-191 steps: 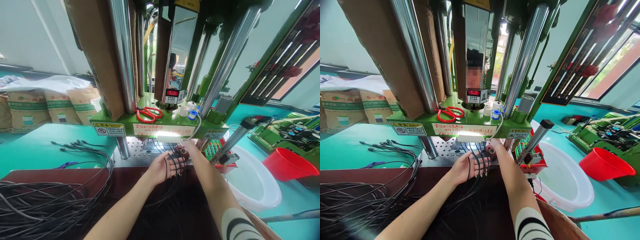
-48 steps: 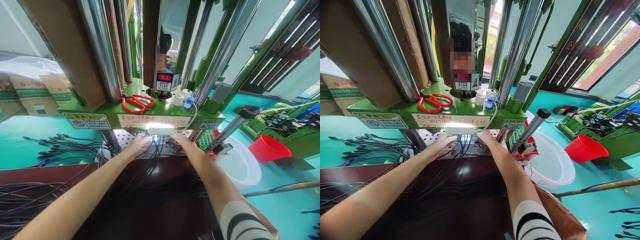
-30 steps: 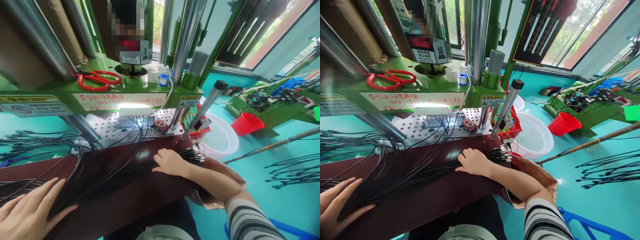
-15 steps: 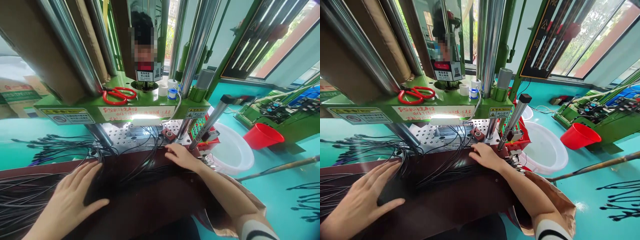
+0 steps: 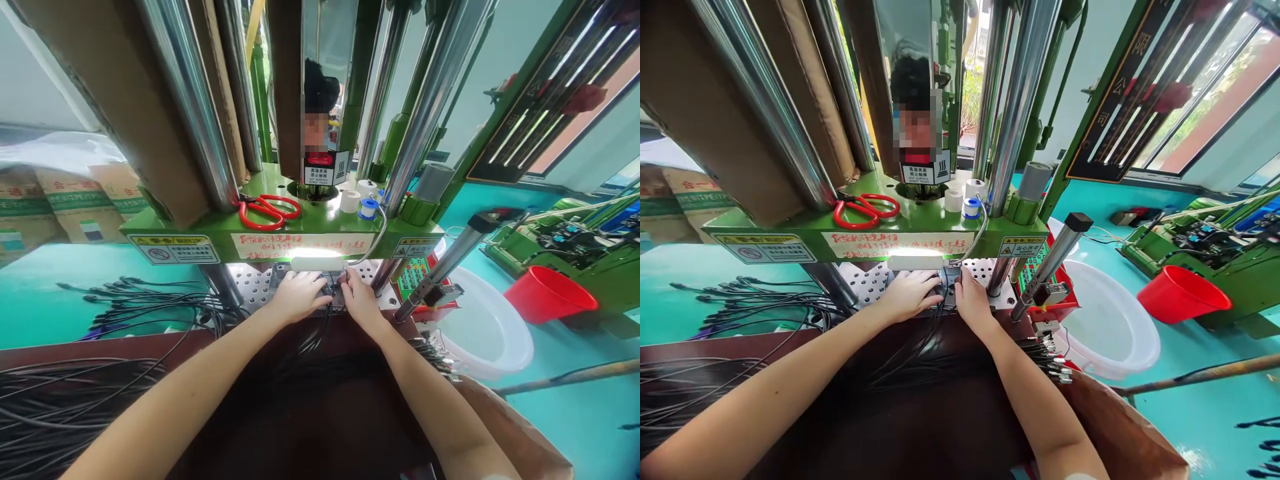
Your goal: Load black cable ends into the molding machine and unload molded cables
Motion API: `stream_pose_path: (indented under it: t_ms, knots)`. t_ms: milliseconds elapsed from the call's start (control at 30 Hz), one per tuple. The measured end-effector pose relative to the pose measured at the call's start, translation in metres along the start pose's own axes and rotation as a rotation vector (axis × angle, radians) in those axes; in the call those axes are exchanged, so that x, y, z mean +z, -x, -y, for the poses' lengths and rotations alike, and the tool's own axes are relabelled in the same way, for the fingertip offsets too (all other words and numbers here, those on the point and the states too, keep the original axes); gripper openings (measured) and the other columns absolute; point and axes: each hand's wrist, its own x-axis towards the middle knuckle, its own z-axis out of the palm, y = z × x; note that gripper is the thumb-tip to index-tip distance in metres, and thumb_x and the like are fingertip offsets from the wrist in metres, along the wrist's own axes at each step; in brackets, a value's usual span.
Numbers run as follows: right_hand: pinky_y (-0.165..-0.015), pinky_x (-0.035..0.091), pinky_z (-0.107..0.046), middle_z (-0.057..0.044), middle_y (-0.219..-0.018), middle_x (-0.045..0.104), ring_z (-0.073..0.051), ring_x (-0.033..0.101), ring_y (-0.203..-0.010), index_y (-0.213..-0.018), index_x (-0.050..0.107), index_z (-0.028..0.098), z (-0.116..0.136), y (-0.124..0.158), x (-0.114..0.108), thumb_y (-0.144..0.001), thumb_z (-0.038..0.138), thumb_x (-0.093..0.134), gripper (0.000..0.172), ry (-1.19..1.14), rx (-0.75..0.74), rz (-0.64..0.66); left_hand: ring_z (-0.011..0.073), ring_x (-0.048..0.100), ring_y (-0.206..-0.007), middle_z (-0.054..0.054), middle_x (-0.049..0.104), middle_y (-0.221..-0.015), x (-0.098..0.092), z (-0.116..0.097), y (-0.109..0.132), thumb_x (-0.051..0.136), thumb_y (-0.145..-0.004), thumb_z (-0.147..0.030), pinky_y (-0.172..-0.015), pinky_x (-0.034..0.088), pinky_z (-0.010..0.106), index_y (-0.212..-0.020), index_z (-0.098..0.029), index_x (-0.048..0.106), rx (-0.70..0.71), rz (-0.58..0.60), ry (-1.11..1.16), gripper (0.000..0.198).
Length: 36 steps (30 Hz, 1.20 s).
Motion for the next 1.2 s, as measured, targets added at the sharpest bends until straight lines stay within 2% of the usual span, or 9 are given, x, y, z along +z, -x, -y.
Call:
stream_pose_path:
  t_ms: [67, 167, 433, 767, 1200]
  knots:
    - [-0.069, 0.039, -0.026, -0.008, -0.088, 0.064, -0.019, 0.058, -0.082, -0.124, 0.039, 0.011, -0.001, -0.001, 0.000, -0.088, 0.021, 0.031, 0.038, -0.024, -0.047, -0.010, 0.0236, 0.052, -0.103, 0.007, 0.057, -0.117, 0.002, 0.005, 0.005, 0.031, -0.086, -0.052, -0.077, 0.038, 0.036, -0.111, -0.025, 0.054, 0.003, -0.004, -0.036, 0.043]
    - [-0.069, 0.038, -0.027, -0.008, -0.086, 0.064, -0.021, 0.058, -0.082, -0.118, 0.047, 0.014, 0.000, -0.011, 0.004, -0.087, 0.019, 0.033, 0.035, 0.003, -0.076, 0.025, 0.0230, 0.052, -0.104, 0.008, 0.056, -0.119, 0.005, 0.013, 0.015, 0.032, -0.087, -0.049, -0.077, 0.038, 0.036, -0.119, -0.027, 0.050, -0.012, -0.027, -0.045, 0.043]
    - [-0.070, 0.038, -0.030, -0.008, -0.086, 0.064, -0.023, 0.057, -0.081, -0.113, 0.048, 0.015, 0.004, -0.028, 0.017, -0.087, 0.021, 0.030, 0.033, 0.035, -0.060, 0.043, 0.0237, 0.038, -0.122, 0.008, 0.044, -0.134, 0.009, 0.028, 0.033, 0.035, -0.086, -0.046, -0.091, 0.035, 0.039, -0.128, -0.025, 0.042, -0.029, 0.019, -0.030, 0.048]
    - [-0.071, 0.038, -0.029, -0.010, -0.089, 0.065, -0.023, 0.058, -0.083, -0.112, 0.050, 0.015, 0.009, -0.030, 0.014, -0.086, 0.019, 0.033, 0.032, 0.052, -0.035, 0.046, 0.0236, 0.035, -0.126, 0.009, 0.037, -0.140, 0.011, 0.030, 0.033, 0.032, -0.086, -0.048, -0.089, 0.040, 0.038, -0.131, -0.026, 0.039, -0.063, 0.064, 0.027, 0.050]
    - [-0.070, 0.038, -0.030, -0.008, -0.084, 0.065, -0.024, 0.058, -0.081, -0.106, 0.053, 0.017, 0.008, -0.029, 0.016, -0.087, 0.020, 0.030, 0.030, 0.074, -0.024, 0.031, 0.0230, 0.035, -0.125, 0.009, 0.039, -0.138, 0.007, 0.030, 0.033, 0.031, -0.086, -0.050, -0.087, 0.041, 0.037, -0.131, -0.028, 0.038, -0.065, 0.085, 0.070, 0.050]
